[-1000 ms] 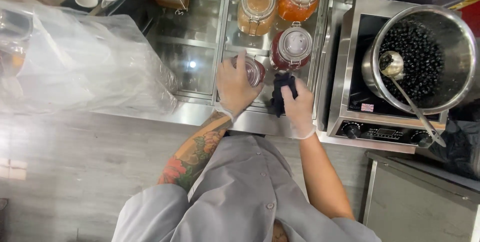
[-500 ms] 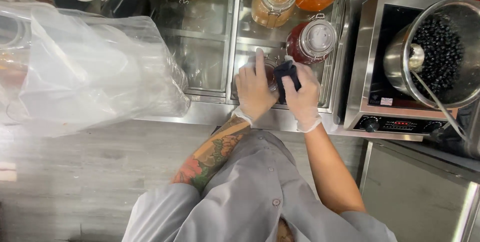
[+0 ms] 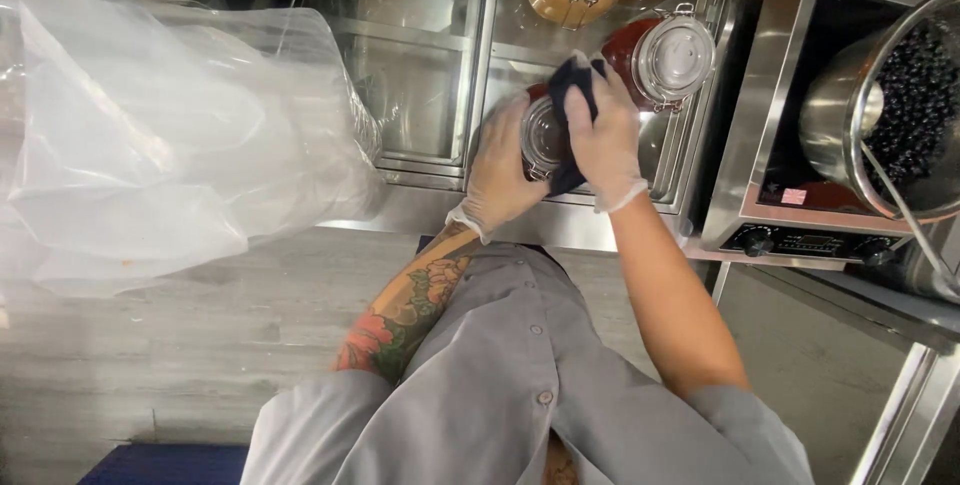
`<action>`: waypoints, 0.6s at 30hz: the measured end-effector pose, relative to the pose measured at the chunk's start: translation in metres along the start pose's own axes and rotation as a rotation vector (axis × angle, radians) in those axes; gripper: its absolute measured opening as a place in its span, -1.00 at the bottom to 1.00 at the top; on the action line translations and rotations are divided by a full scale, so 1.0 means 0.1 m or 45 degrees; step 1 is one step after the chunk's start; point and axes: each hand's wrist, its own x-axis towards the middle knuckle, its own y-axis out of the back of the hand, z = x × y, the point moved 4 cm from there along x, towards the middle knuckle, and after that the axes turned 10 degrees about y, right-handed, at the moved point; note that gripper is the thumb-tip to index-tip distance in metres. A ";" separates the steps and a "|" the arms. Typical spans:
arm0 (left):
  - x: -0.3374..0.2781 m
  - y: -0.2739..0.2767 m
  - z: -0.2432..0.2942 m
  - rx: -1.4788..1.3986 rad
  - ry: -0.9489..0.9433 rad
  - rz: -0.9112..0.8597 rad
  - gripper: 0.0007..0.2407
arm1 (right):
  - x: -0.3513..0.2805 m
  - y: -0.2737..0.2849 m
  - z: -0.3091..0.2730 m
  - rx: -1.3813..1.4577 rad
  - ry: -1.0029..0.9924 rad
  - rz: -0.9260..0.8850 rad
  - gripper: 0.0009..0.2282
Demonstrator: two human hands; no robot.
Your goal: Wiping down ingredient jars with a cloth while wearing gloves.
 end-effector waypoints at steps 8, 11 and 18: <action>0.00 -0.10 -0.15 0.044 -0.065 0.003 -0.21 | -0.09 0.15 -0.64 -0.459 0.575 -0.073 -0.58; 0.02 -0.01 0.07 -0.005 -0.087 -0.027 -0.13 | 0.14 0.12 -0.22 0.127 0.178 -0.135 -0.62; -0.07 -0.23 -0.33 0.080 -0.129 0.048 -0.26 | -0.12 0.08 -0.70 -0.640 0.378 -0.033 -0.47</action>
